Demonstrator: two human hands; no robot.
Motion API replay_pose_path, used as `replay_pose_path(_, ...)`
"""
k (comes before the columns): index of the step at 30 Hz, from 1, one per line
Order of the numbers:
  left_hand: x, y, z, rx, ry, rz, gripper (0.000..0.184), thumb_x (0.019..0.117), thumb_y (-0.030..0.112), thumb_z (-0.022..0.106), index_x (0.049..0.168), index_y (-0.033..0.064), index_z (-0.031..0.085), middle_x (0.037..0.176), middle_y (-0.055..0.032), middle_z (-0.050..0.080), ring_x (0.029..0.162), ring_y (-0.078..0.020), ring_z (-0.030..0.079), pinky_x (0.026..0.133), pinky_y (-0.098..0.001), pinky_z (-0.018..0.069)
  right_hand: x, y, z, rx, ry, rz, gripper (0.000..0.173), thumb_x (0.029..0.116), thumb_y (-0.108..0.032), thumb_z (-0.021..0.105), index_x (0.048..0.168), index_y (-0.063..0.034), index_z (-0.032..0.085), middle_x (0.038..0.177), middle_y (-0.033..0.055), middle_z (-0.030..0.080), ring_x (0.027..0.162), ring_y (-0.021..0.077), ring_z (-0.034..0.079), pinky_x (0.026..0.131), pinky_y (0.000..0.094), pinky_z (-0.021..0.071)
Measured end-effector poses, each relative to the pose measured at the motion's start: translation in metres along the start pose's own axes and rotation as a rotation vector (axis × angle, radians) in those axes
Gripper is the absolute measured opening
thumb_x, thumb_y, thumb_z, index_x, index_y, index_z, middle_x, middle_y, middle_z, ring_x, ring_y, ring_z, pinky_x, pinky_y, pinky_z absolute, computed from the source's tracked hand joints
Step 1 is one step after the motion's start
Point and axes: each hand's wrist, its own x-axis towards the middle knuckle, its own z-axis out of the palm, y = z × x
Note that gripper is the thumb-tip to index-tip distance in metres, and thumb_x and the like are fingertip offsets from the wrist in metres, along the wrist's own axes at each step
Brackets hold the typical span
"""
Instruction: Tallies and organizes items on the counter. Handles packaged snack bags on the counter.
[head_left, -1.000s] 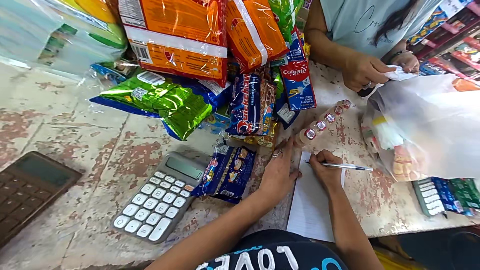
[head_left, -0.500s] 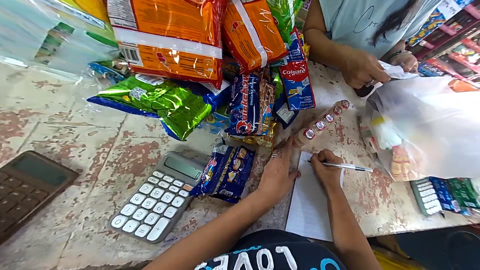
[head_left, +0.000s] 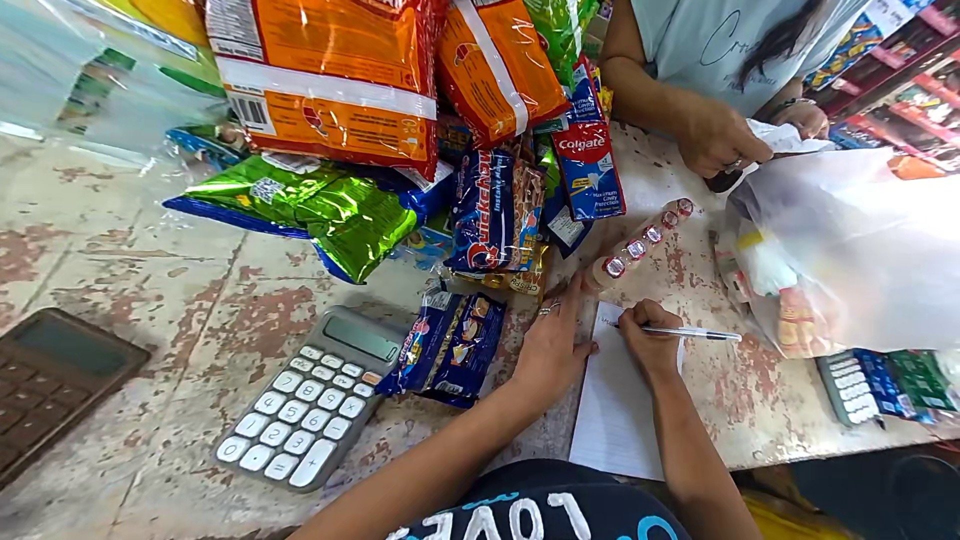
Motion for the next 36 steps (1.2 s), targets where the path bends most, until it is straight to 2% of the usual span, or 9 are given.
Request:
replay_pose_path(12,-0.002,-0.002,0.003,0.008,0.019,0.016,0.086,0.0904,0.029,0.075,0.156,-0.0053,0.031,0.152,-0.0241,0.048,0.14,-0.0347,0.049,0.117,-0.0443,0.0377,-0.002,-0.011,0.002,0.056,0.027,0.058,0.031,0.0827,0.001,0.065,0.059,-0.011,0.049,0.055,-0.0047,0.047,0.051,0.004,0.049,0.049,0.0205,0.0425)
replay_pose_path(15,-0.002,-0.002,0.003,-0.021,0.035,0.047,0.087,0.0896,0.027,0.076,0.157,-0.0056,0.03,0.152,-0.0251,0.047,0.14,-0.0358,0.048,0.117,-0.0457,0.037,0.007,-0.007,-0.023,0.349,0.055,0.432,0.028,0.0958,-0.004,0.058,0.069,-0.0095,0.055,0.059,-0.0047,0.053,0.054,0.0037,0.053,0.05,0.0204,0.0455)
replay_pose_path(17,-0.003,-0.002,0.003,-0.038,0.053,0.07,0.087,0.089,0.027,0.077,0.156,-0.0061,0.031,0.149,-0.0264,0.05,0.136,-0.0373,0.052,0.115,-0.0481,0.0406,0.018,-0.001,-0.047,0.574,0.103,0.712,0.025,0.1048,-0.014,0.054,0.083,-0.005,0.061,0.064,-0.0009,0.06,0.053,0.0045,0.057,0.049,0.0196,0.0481)
replay_pose_path(18,-0.003,-0.002,0.004,-0.044,0.06,0.076,0.087,0.0889,0.027,0.077,0.155,-0.0064,0.032,0.148,-0.0268,0.051,0.135,-0.038,0.053,0.114,-0.0491,0.0414,0.018,-0.001,-0.056,0.605,0.112,0.754,0.024,0.1057,-0.016,0.054,0.087,-0.0041,0.062,0.067,0.0007,0.062,0.055,0.0054,0.058,0.052,0.0197,0.0498)
replay_pose_path(19,-0.004,-0.003,0.004,-0.045,0.063,0.078,0.087,0.089,0.028,0.077,0.155,-0.0065,0.032,0.147,-0.027,0.051,0.134,-0.0382,0.053,0.114,-0.0497,0.0415,0.015,-0.007,-0.059,0.574,0.121,0.727,0.022,0.104,-0.014,0.057,0.084,-0.0044,0.062,0.067,0.0015,0.063,0.056,0.0061,0.059,0.053,0.02,0.0511)
replay_pose_path(21,-0.005,-0.002,0.005,-0.037,0.059,0.071,0.087,0.0897,0.028,0.077,0.156,-0.0062,0.032,0.147,-0.0268,0.052,0.134,-0.0382,0.054,0.113,-0.0502,0.0422,0.006,-0.018,-0.055,0.418,0.17,0.581,0.028,0.093,-0.005,0.07,0.069,-0.0084,0.055,0.06,0.0008,0.06,0.051,0.0069,0.057,0.049,0.0217,0.0497)
replay_pose_path(23,-0.006,-0.003,0.006,-0.034,0.065,0.07,0.086,0.0903,0.028,0.076,0.156,-0.0061,0.032,0.147,-0.0263,0.052,0.133,-0.0375,0.055,0.112,-0.0501,0.0431,-0.005,-0.014,-0.052,0.267,0.198,0.431,0.034,0.0842,-0.004,0.079,0.064,-0.0103,0.052,0.056,0.0003,0.058,0.048,0.0087,0.056,0.046,0.0245,0.0486)
replay_pose_path(27,-0.007,-0.003,0.008,-0.041,0.076,0.064,0.088,0.0903,0.03,0.076,0.156,-0.0063,0.031,0.149,-0.0264,0.05,0.134,-0.0371,0.054,0.112,-0.0494,0.0435,-0.019,-0.002,-0.041,0.11,0.165,0.185,0.03,0.083,-0.005,0.073,0.063,-0.0131,0.053,0.057,-0.0051,0.054,0.053,0.0052,0.054,0.05,0.0225,0.0474)
replay_pose_path(36,-0.008,-0.009,0.014,-0.033,0.14,0.104,0.089,0.0878,0.028,0.079,0.155,-0.0069,0.033,0.148,-0.0258,0.051,0.134,-0.0368,0.054,0.112,-0.0488,0.0442,-0.025,-0.01,-0.034,0.019,0.128,0.148,0.031,0.0816,-0.003,0.068,0.06,-0.0142,0.05,0.057,-0.008,0.05,0.053,0.0001,0.05,0.05,0.0176,0.0427)
